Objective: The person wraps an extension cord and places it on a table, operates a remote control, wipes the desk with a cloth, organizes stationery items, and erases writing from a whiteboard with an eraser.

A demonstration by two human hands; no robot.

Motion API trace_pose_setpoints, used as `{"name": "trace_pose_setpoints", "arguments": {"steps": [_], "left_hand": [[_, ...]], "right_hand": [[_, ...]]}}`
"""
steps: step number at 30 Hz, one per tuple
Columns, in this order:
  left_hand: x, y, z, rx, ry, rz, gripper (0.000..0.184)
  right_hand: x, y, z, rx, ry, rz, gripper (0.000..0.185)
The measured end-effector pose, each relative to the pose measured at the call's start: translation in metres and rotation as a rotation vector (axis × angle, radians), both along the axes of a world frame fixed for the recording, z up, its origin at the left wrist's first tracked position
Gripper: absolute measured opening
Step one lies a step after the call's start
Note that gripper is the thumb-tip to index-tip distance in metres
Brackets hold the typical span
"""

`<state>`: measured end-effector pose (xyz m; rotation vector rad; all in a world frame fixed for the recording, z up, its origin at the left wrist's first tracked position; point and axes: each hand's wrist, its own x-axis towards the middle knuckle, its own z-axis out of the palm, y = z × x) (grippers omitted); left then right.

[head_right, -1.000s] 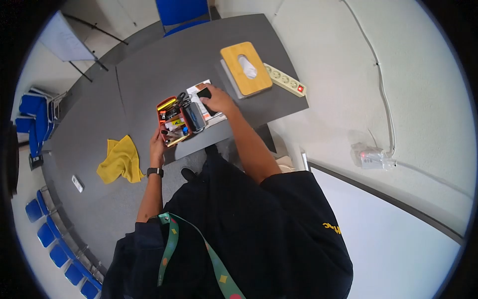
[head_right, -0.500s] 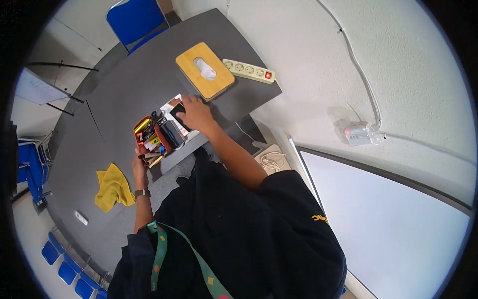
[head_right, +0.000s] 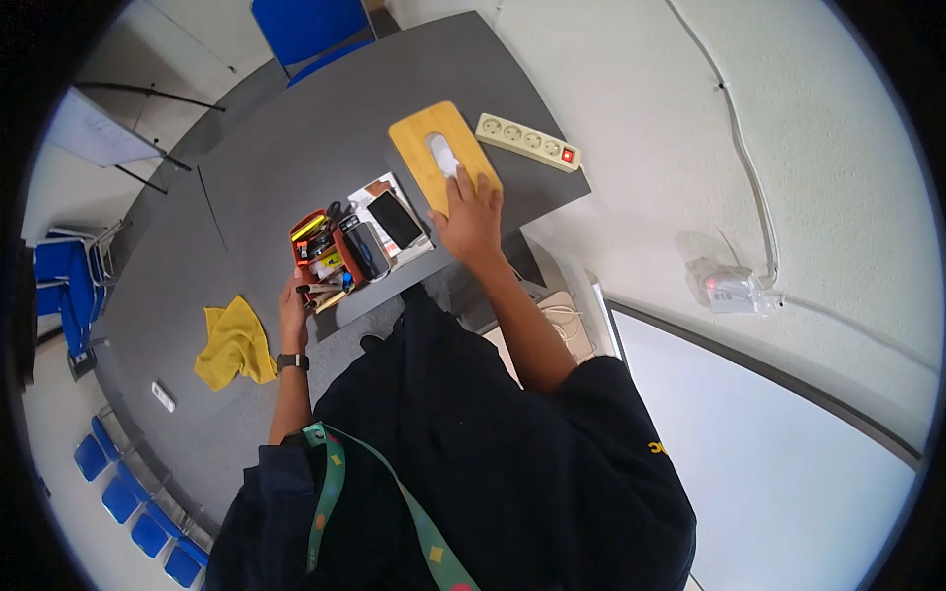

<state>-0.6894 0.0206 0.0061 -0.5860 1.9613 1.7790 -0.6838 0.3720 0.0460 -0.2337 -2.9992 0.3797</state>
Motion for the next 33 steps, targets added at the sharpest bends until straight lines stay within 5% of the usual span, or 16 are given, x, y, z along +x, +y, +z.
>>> {"name": "trace_pose_setpoints", "arguments": {"steps": [15, 21, 27, 30, 33], "left_hand": [[0.001, 0.000, 0.000, -0.006, 0.109, 0.013, 0.059], [0.021, -0.039, -0.006, -0.020, 0.099, -0.032, 0.061], [0.121, -0.139, -0.032, -0.283, 0.102, 0.002, 0.043], [0.214, -0.202, -0.067, -0.541, 0.184, 0.011, 0.040], [0.309, -0.250, -0.063, -0.693, -0.182, -0.031, 0.046]], "right_hand": [[0.027, -0.025, 0.000, 0.039, -0.009, 0.036, 0.064], [0.001, -0.065, 0.045, -0.047, 0.119, 0.143, 0.057], [-0.030, -0.256, 0.076, -0.565, 0.232, 0.737, 0.046], [-0.013, -0.387, 0.022, -0.339, 0.063, 1.024, 0.054], [0.007, -0.460, -0.051, -0.186, -0.040, 1.163, 0.059]]}}
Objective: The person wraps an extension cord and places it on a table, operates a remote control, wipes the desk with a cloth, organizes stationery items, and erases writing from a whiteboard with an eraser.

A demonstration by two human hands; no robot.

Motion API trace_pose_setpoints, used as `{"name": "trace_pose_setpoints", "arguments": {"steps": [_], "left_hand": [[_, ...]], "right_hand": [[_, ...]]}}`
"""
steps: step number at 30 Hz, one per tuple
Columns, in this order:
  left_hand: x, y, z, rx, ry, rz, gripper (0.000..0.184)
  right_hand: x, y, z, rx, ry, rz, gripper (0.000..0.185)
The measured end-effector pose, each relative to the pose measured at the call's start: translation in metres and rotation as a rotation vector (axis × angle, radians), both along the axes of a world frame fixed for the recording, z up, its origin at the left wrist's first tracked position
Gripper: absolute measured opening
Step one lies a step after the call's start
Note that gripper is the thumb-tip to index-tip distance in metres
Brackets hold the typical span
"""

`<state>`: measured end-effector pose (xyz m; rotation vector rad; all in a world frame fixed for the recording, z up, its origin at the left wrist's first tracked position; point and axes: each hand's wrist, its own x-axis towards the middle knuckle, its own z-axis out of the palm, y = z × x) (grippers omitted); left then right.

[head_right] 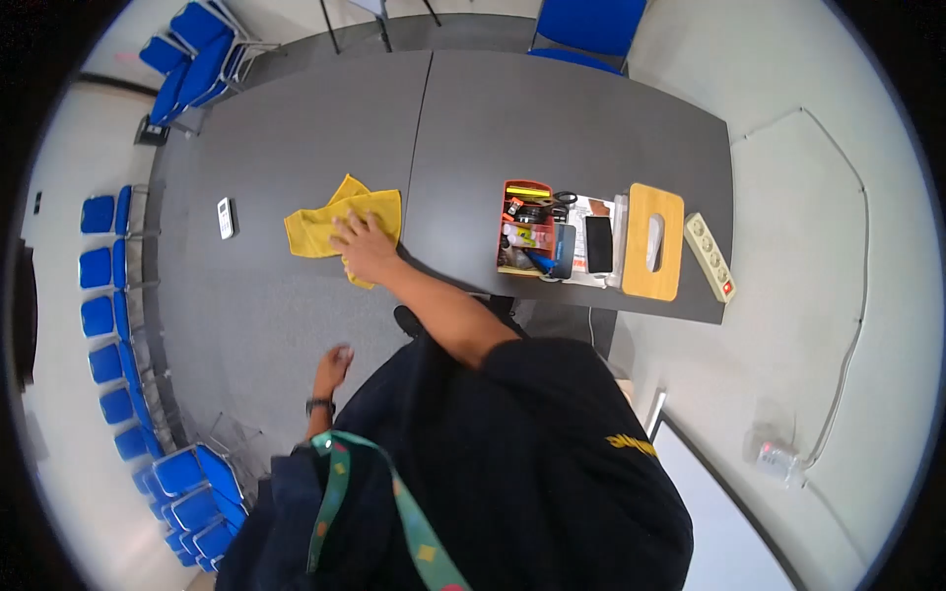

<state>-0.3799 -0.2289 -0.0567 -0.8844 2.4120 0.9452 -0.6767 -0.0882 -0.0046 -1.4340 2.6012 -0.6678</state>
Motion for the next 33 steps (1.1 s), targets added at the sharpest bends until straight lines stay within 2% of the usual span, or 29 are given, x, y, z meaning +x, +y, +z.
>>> {"name": "trace_pose_setpoints", "arguments": {"steps": [1, 2, 3, 4, 5, 7, 8, 9, 10, 12, 13, 15, 17, 19, 21, 22, 24, 28, 29, 31, 33], "left_hand": [[0.043, -0.022, -0.018, -0.011, -0.041, 0.021, 0.045], [0.097, -0.047, -0.044, -0.003, 0.051, 0.037, 0.045], [0.114, -0.050, -0.019, 0.044, -0.081, 0.143, 0.045], [0.149, -0.065, -0.022, 0.083, -0.054, 0.210, 0.043], [0.160, -0.065, 0.004, 0.080, -0.047, 0.251, 0.039], [0.215, -0.099, 0.003, 0.132, -0.066, 0.295, 0.038], [0.239, -0.114, 0.000, 0.186, -0.082, 0.325, 0.036], [0.246, -0.130, 0.012, 0.173, -0.146, 0.337, 0.032], [0.263, -0.148, 0.007, 0.184, -0.146, 0.358, 0.032], [0.295, -0.181, -0.004, 0.255, 0.064, 0.744, 0.030], [0.293, -0.190, 0.005, 0.225, 0.056, 0.826, 0.028], [0.304, -0.216, -0.001, 0.233, 0.020, 0.842, 0.029], [0.296, -0.241, -0.023, 0.256, -0.003, 0.840, 0.029], [0.276, -0.267, -0.047, 0.215, -0.012, 0.722, 0.031], [0.229, -0.294, -0.055, 0.045, 0.076, 0.471, 0.033], [0.196, -0.307, -0.052, 0.045, 0.158, 0.431, 0.033], [0.113, -0.335, -0.030, 0.026, 0.313, 0.341, 0.034], [-0.059, -0.387, 0.045, 0.020, 0.436, 0.308, 0.045], [-0.096, -0.400, 0.054, 0.010, 0.419, 0.299, 0.051], [-0.154, -0.424, 0.040, -0.290, 0.590, 0.115, 0.068], [-0.208, -0.433, 0.058, -0.290, 0.499, 0.085, 0.082]], "right_hand": [[0.003, -0.015, -0.013, 0.061, -0.062, 0.093, 0.060], [0.003, -0.026, -0.023, 0.061, -0.067, 0.081, 0.060], [0.000, -0.039, -0.034, 0.014, -0.045, -0.003, 0.061], [-0.003, -0.055, -0.043, -0.034, -0.026, -0.078, 0.061], [-0.016, -0.070, -0.049, -0.049, -0.033, -0.168, 0.062], [-0.061, -0.079, -0.042, -0.044, -0.024, -0.393, 0.058], [-0.084, -0.079, -0.064, -0.180, 0.061, -0.562, 0.056], [-0.109, -0.066, -0.083, -0.147, 0.080, -0.680, 0.060], [-0.116, -0.047, -0.071, -0.027, 0.191, -0.805, 0.063], [-0.108, -0.012, -0.066, 0.034, 0.203, -1.030, 0.065], [-0.096, 0.003, -0.078, 0.121, 0.196, -1.065, 0.070], [-0.042, -0.009, -0.061, 0.146, 0.089, -1.294, 0.073], [0.019, -0.042, -0.062, 0.229, 0.062, -1.292, 0.071], [0.074, -0.092, -0.065, 0.328, 0.152, -1.099, 0.069], [0.110, -0.151, -0.064, 0.320, 0.109, -0.857, 0.069], [0.112, -0.182, -0.062, 0.318, 0.113, -0.851, 0.069], [0.103, -0.235, -0.055, 0.323, 0.063, -0.568, 0.069], [0.019, -0.300, -0.057, 0.249, 0.098, -0.539, 0.068], [-0.009, -0.308, -0.060, 0.248, 0.124, -0.602, 0.067], [-0.051, -0.339, -0.066, 0.266, 0.141, -0.679, 0.067], [-0.090, -0.362, -0.067, 0.255, 0.149, -0.815, 0.065]]}}
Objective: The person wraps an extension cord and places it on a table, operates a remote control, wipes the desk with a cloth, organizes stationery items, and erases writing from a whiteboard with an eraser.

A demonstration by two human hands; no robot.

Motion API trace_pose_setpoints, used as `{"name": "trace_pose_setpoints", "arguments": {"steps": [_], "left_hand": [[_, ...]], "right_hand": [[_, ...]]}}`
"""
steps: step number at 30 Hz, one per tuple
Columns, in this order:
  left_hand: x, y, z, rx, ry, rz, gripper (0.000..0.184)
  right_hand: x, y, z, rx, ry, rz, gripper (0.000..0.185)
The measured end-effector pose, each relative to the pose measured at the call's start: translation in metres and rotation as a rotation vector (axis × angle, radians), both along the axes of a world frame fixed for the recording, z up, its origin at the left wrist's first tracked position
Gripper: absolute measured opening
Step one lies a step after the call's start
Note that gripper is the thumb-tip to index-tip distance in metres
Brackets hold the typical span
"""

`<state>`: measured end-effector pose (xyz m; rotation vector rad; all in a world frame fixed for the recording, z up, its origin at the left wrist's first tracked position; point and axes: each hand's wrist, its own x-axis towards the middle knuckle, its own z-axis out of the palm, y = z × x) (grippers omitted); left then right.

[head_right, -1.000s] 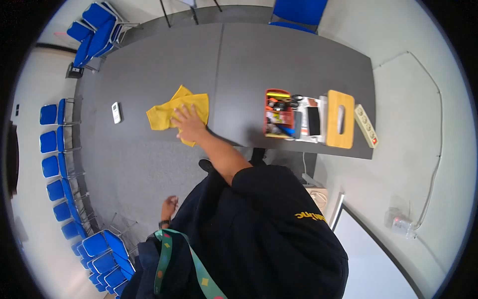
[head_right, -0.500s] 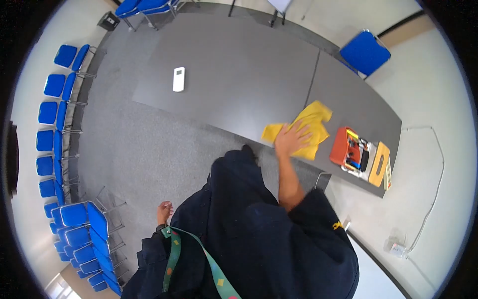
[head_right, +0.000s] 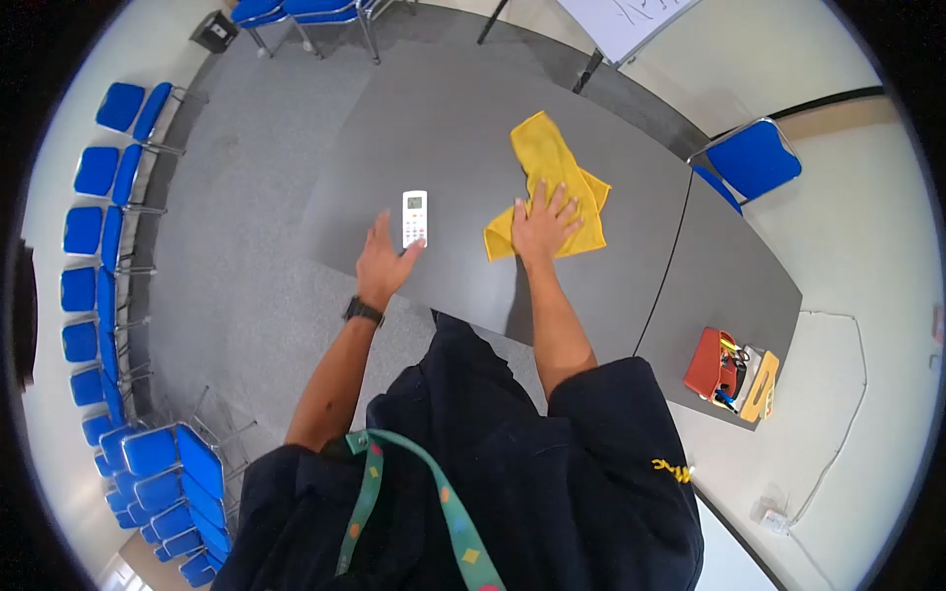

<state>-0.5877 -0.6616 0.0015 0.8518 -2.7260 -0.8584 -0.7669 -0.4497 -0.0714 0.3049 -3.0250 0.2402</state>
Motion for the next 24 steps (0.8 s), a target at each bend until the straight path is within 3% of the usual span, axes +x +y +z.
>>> {"name": "trace_pose_setpoints", "arguments": {"steps": [1, 3, 7, 9, 10, 12, 18, 20, 22, 24], "left_hand": [[-0.020, -0.002, 0.003, 0.012, 0.002, -0.006, 0.082], [-0.042, 0.001, 0.003, 0.069, -0.229, -0.036, 0.083], [-0.034, -0.014, -0.038, 0.111, -0.153, -0.049, 0.077], [-0.009, -0.026, -0.047, 0.190, -0.116, -0.091, 0.062], [0.012, -0.037, -0.051, 0.242, -0.015, -0.059, 0.051], [0.064, -0.060, -0.040, 0.309, -0.020, -0.033, 0.046], [0.250, -0.118, -0.021, 0.505, -0.098, 0.214, 0.034], [0.310, -0.131, -0.019, 0.518, -0.111, 0.266, 0.030], [0.371, -0.148, -0.028, 0.439, -0.137, 0.212, 0.035], [0.412, -0.154, -0.034, 0.536, -0.170, 0.300, 0.033]], "right_hand": [[-0.013, -0.014, 0.002, 0.012, 0.002, -0.006, 0.065], [-0.020, -0.036, 0.002, 0.044, -0.045, -0.002, 0.065], [-0.005, -0.064, -0.004, 0.013, -0.033, 0.140, 0.066], [0.005, -0.076, -0.004, 0.009, -0.017, 0.141, 0.066], [0.012, -0.093, -0.003, -0.001, -0.028, 0.143, 0.066], [0.029, -0.135, 0.001, -0.010, -0.055, 0.180, 0.067], [0.168, -0.254, 0.015, -0.112, -0.156, 0.746, 0.061], [0.211, -0.249, 0.022, -0.090, -0.172, 0.952, 0.059], [0.234, -0.222, 0.011, -0.169, -0.153, 0.878, 0.058], [0.226, -0.147, 0.008, -0.196, -0.123, 0.739, 0.056]]}}
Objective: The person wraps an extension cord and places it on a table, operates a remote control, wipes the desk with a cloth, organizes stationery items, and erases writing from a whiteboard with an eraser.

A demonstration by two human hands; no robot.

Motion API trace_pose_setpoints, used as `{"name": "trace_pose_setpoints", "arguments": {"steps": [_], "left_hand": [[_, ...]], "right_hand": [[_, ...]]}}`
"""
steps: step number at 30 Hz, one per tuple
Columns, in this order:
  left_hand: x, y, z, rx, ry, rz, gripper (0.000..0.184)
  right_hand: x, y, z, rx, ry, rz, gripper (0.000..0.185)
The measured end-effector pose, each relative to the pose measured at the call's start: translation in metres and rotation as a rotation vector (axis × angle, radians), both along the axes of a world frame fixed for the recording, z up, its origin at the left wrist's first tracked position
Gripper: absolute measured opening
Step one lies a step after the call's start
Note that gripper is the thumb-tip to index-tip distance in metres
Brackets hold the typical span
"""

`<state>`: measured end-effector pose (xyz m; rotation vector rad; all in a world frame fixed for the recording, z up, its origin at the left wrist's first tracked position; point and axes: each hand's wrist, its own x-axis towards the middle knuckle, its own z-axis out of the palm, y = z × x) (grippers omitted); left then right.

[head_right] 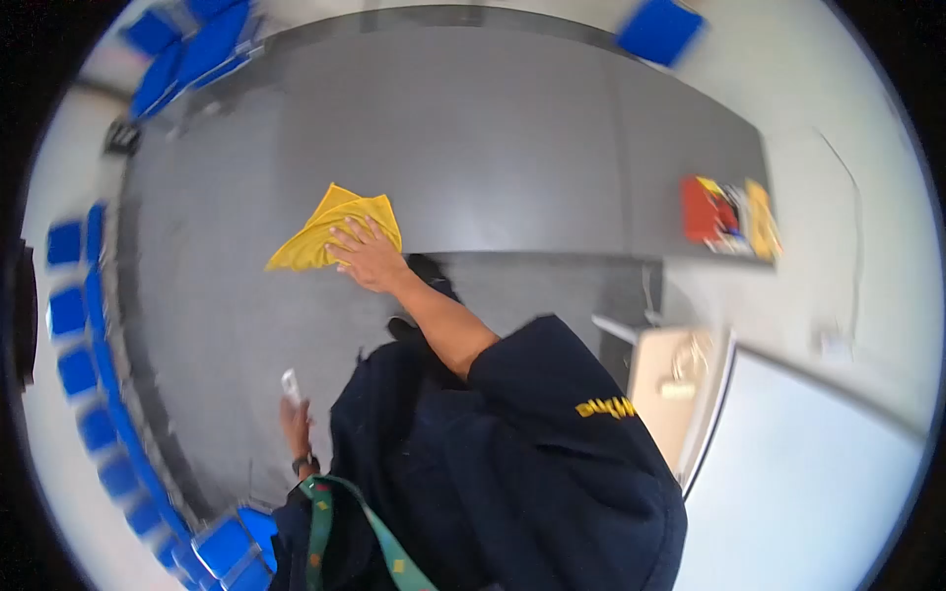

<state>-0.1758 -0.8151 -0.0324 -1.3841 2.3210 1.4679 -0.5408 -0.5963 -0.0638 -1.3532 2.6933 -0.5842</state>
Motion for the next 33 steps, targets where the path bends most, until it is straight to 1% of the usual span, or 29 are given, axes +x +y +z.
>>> {"name": "trace_pose_setpoints", "arguments": {"steps": [2, 4, 5, 6, 7, 8, 9, 10, 11, 12, 13, 15, 17, 19, 21, 22, 23, 24, 26, 27, 28, 29, 30, 32, 33], "left_hand": [[0.030, -0.005, -0.008, 0.035, -0.007, 0.014, 0.026], [0.079, -0.024, -0.041, -0.044, -0.172, -0.050, 0.039], [0.119, -0.047, -0.084, -0.068, -0.202, -0.119, 0.040], [0.148, -0.065, -0.114, -0.094, -0.229, -0.188, 0.041], [0.168, -0.075, -0.132, -0.121, -0.253, -0.256, 0.041], [0.168, -0.074, -0.131, -0.165, -0.289, -0.246, 0.042], [0.166, -0.072, -0.129, -0.207, -0.326, -0.235, 0.042], [0.166, -0.068, -0.122, -0.289, -0.410, -0.207, 0.043], [0.159, -0.070, -0.114, -0.291, -0.413, -0.200, 0.043], [0.138, -0.073, -0.102, -0.225, -0.371, -0.172, 0.041], [0.122, -0.061, -0.094, -0.159, -0.327, -0.112, 0.040], [0.076, -0.049, -0.059, 0.019, -0.256, 0.071, 0.037], [0.028, -0.050, -0.041, -0.109, -0.254, -0.032, 0.034], [-0.025, -0.056, -0.035, -0.185, -0.192, -0.038, 0.033], [-0.073, -0.058, -0.018, -0.190, -0.077, -0.024, 0.035], [-0.092, -0.058, -0.001, -0.187, -0.075, -0.004, 0.035], [-0.107, -0.059, 0.016, -0.145, 0.020, 0.015, 0.037], [-0.117, -0.064, 0.024, -0.104, 0.116, 0.032, 0.039], [-0.109, -0.078, 0.022, -0.084, 0.125, 0.069, 0.039], [-0.102, -0.068, 0.019, -0.080, 0.126, 0.092, 0.039], [-0.083, -0.081, 0.004, -0.073, 0.118, 0.110, 0.038], [-0.068, -0.089, 0.002, -0.083, 0.056, 0.136, 0.039], [-0.050, -0.092, 0.001, -0.097, -0.007, 0.162, 0.039], [0.042, -0.114, -0.086, -0.171, -0.146, 0.190, 0.042], [0.063, -0.118, -0.080, -0.082, -0.267, 0.213, 0.047]], "right_hand": [[-0.010, 0.072, 0.015, 0.055, 0.030, -0.234, 0.054], [-0.017, 0.166, 0.010, 0.047, 0.080, -0.529, 0.053], [-0.019, 0.209, 0.006, 0.094, 0.146, -0.718, 0.053], [-0.026, 0.254, -0.009, 0.168, 0.250, -0.869, 0.055], [-0.022, 0.299, -0.017, 0.261, 0.302, -1.043, 0.056], [-0.020, 0.327, -0.015, 0.387, 0.259, -1.274, 0.055], [-0.018, 0.353, -0.012, 0.348, 0.126, -1.430, 0.056], [-0.016, 0.366, -0.002, 0.239, 0.044, -1.470, 0.055], [-0.013, 0.362, 0.007, 0.236, 0.040, -1.464, 0.055], [-0.015, 0.354, 0.014, 0.348, -0.006, -1.498, 0.054], [-0.023, 0.342, 0.019, 0.456, -0.044, -1.497, 0.054], [-0.019, 0.303, -0.002, 0.342, 0.109, -1.374, 0.052], [-0.020, 0.222, 0.016, 0.238, 0.064, -1.238, 0.051], [-0.012, 0.148, 0.012, 0.247, 0.133, -0.872, 0.053], [-0.010, 0.081, 0.019, 0.209, 0.042, -0.474, 0.054], [-0.013, 0.049, 0.027, 0.176, 0.007, -0.234, 0.055], [-0.018, 0.023, 0.032, 0.146, -0.025, 0.002, 0.055], [-0.027, -0.001, 0.035, 0.152, -0.016, 0.015, 0.055], [-0.048, -0.048, 0.034, 0.056, -0.063, 0.336, 0.056], [-0.066, -0.051, 0.028, 0.049, -0.057, 0.345, 0.056], [-0.082, -0.074, 0.027, 0.089, -0.012, 0.307, 0.057], [-0.100, -0.096, 0.023, 0.131, 0.028, 0.268, 0.058], [-0.123, -0.116, 0.015, 0.130, 0.052, 0.157, 0.059], [-0.174, -0.150, 0.006, 0.144, 0.106, -0.080, 0.061], [-0.204, -0.164, 0.002, 0.160, 0.139, -0.209, 0.062]]}}
